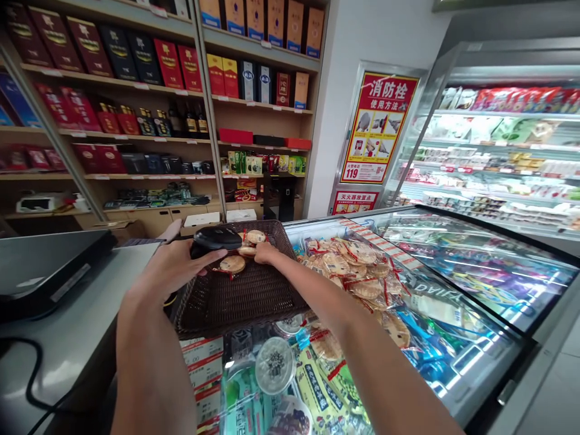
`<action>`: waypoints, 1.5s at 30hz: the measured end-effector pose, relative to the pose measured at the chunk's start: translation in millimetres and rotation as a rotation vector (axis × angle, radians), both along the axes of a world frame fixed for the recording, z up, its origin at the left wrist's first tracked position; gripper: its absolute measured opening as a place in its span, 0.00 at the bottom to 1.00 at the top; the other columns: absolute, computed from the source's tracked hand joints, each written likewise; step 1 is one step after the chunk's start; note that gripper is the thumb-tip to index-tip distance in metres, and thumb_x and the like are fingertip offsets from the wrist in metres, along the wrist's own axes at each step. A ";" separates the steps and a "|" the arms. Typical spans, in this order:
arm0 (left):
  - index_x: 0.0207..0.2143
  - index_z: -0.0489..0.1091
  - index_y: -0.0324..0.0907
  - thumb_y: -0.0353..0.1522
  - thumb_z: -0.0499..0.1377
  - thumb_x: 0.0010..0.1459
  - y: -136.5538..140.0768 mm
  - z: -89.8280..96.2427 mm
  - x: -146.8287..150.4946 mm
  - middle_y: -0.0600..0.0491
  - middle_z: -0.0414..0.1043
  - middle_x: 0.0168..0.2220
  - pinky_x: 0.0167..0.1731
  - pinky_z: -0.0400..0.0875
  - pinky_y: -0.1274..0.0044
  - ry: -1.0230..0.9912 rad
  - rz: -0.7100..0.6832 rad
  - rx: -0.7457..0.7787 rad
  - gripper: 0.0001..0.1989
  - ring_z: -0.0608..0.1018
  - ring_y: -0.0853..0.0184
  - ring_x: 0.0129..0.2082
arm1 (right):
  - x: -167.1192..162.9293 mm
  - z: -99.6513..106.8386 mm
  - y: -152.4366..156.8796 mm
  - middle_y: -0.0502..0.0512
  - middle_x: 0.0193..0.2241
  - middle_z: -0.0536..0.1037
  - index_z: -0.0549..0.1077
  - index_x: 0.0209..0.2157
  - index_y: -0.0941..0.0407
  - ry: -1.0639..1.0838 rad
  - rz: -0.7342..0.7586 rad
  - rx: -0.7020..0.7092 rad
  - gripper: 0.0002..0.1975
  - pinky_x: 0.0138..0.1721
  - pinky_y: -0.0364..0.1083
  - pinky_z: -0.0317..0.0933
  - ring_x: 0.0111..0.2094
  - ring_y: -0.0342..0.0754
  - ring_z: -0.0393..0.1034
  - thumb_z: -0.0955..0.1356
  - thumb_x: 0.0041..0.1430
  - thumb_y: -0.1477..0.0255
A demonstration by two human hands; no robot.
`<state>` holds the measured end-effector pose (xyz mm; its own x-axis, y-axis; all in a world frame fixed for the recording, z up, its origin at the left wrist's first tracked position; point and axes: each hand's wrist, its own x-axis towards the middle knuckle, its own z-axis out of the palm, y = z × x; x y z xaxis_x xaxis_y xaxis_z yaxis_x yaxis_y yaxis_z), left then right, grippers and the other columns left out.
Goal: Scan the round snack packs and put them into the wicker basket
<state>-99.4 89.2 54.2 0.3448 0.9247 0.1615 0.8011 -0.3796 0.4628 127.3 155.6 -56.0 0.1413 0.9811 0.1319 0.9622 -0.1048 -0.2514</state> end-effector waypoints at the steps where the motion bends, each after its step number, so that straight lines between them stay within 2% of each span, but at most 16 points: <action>1: 0.33 0.75 0.47 0.61 0.55 0.47 0.0 0.2 0.3 0.47 0.78 0.27 0.30 0.66 0.73 0.008 -0.001 -0.001 0.30 0.80 0.52 0.34 | 1.4 3.2 -9.7 0.61 0.40 0.80 0.76 0.43 0.59 -0.021 -0.004 -0.006 0.15 0.39 0.45 0.66 0.39 0.52 0.75 0.71 0.57 0.66; 3: 0.32 0.74 0.46 0.62 0.54 0.47 -0.9 0.9 2.1 0.47 0.79 0.28 0.31 0.65 0.72 0.023 -0.009 0.005 0.30 0.80 0.52 0.34 | 4.5 10.7 -38.2 0.59 0.44 0.80 0.75 0.46 0.55 -0.114 0.054 0.100 0.11 0.41 0.47 0.66 0.44 0.53 0.74 0.67 0.61 0.72; 6: 0.27 0.72 0.46 0.62 0.54 0.48 -6.3 3.6 7.8 0.48 0.78 0.28 0.31 0.65 0.73 0.017 -0.060 0.009 0.29 0.79 0.53 0.33 | 12.9 18.1 -100.0 0.57 0.48 0.78 0.74 0.46 0.56 -0.286 0.222 0.492 0.16 0.51 0.49 0.64 0.51 0.51 0.70 0.63 0.60 0.83; 9: 0.25 0.71 0.46 0.58 0.56 0.50 -17.6 8.5 17.1 0.52 0.77 0.25 0.30 0.64 0.74 -0.053 -0.226 -0.030 0.25 0.79 0.57 0.30 | 25.9 15.1 -167.1 0.57 0.48 0.79 0.76 0.45 0.56 -0.369 0.225 0.818 0.16 0.54 0.50 0.62 0.52 0.50 0.68 0.63 0.62 0.84; 12: 0.28 0.72 0.46 0.56 0.58 0.52 -31.7 13.3 30.5 0.55 0.77 0.24 0.30 0.64 0.75 -0.073 -0.417 -0.095 0.23 0.79 0.60 0.29 | 38.8 5.7 -217.7 0.57 0.47 0.80 0.76 0.46 0.56 -0.410 0.149 0.955 0.14 0.53 0.51 0.63 0.50 0.50 0.69 0.65 0.62 0.83; 15: 0.31 0.74 0.46 0.56 0.58 0.52 -43.5 15.9 44.9 0.56 0.77 0.24 0.29 0.63 0.76 -0.026 -0.520 -0.120 0.24 0.79 0.61 0.30 | 48.4 -2.1 -243.2 0.57 0.47 0.80 0.76 0.47 0.56 -0.443 0.065 1.009 0.14 0.51 0.51 0.64 0.49 0.51 0.70 0.66 0.62 0.82; 19: 0.29 0.73 0.45 0.54 0.58 0.53 -53.8 17.7 56.9 0.57 0.74 0.22 0.27 0.62 0.76 0.008 -0.571 -0.106 0.22 0.76 0.64 0.26 | 54.8 -7.0 -249.2 0.56 0.46 0.81 0.76 0.47 0.55 -0.456 0.000 1.081 0.15 0.51 0.51 0.63 0.48 0.51 0.71 0.66 0.62 0.82; 24: 0.27 0.73 0.44 0.53 0.58 0.54 -57.5 18.8 59.9 0.57 0.75 0.22 0.26 0.61 0.76 0.071 -0.541 -0.104 0.22 0.76 0.64 0.25 | 55.1 -9.7 -246.9 0.55 0.47 0.80 0.75 0.49 0.54 -0.421 -0.002 1.114 0.17 0.52 0.51 0.62 0.48 0.50 0.72 0.66 0.61 0.83; 29: 0.28 0.73 0.44 0.55 0.58 0.54 -54.3 16.3 61.7 0.56 0.77 0.23 0.27 0.61 0.76 0.085 -0.527 -0.092 0.23 0.76 0.63 0.26 | 57.8 -15.3 -247.1 0.57 0.46 0.80 0.74 0.48 0.57 -0.368 -0.030 1.082 0.17 0.48 0.50 0.64 0.47 0.51 0.72 0.64 0.60 0.84; 31: 0.28 0.73 0.43 0.54 0.58 0.54 -55.0 17.7 61.6 0.56 0.77 0.23 0.28 0.61 0.77 0.091 -0.521 -0.092 0.23 0.77 0.63 0.27 | 66.4 -18.8 -246.9 0.57 0.44 0.80 0.74 0.46 0.57 -0.317 -0.122 1.077 0.15 0.47 0.49 0.66 0.45 0.50 0.73 0.64 0.60 0.83; 36: 0.27 0.71 0.41 0.53 0.57 0.56 -60.4 27.8 56.5 0.55 0.77 0.24 0.30 0.60 0.77 0.127 -0.461 -0.085 0.24 0.76 0.63 0.29 | 109.7 -29.0 -249.4 0.58 0.39 0.79 0.75 0.41 0.56 -0.203 -0.468 1.147 0.07 0.45 0.50 0.67 0.42 0.52 0.72 0.66 0.62 0.75; 39: 0.26 0.70 0.41 0.55 0.56 0.55 -58.1 29.1 52.7 0.55 0.75 0.23 0.29 0.59 0.77 0.155 -0.419 -0.081 0.25 0.74 0.64 0.27 | 132.7 -34.5 -249.4 0.59 0.38 0.78 0.75 0.42 0.57 -0.154 -0.561 1.200 0.08 0.46 0.52 0.68 0.42 0.53 0.71 0.66 0.64 0.73; 42: 0.25 0.71 0.42 0.56 0.55 0.54 -51.0 24.2 51.6 0.56 0.75 0.23 0.28 0.58 0.77 0.170 -0.426 -0.046 0.27 0.73 0.65 0.26 | 139.6 -38.6 -240.8 0.60 0.39 0.77 0.75 0.46 0.58 -0.131 -0.522 1.177 0.11 0.47 0.54 0.67 0.43 0.53 0.70 0.65 0.65 0.72; 45: 0.24 0.71 0.43 0.59 0.54 0.52 -44.0 18.0 53.0 0.56 0.74 0.22 0.27 0.58 0.77 0.195 -0.414 -0.025 0.29 0.73 0.65 0.25 | 133.6 -44.7 -226.9 0.62 0.45 0.76 0.73 0.53 0.57 -0.192 -0.421 0.993 0.17 0.51 0.54 0.66 0.48 0.54 0.67 0.61 0.66 0.77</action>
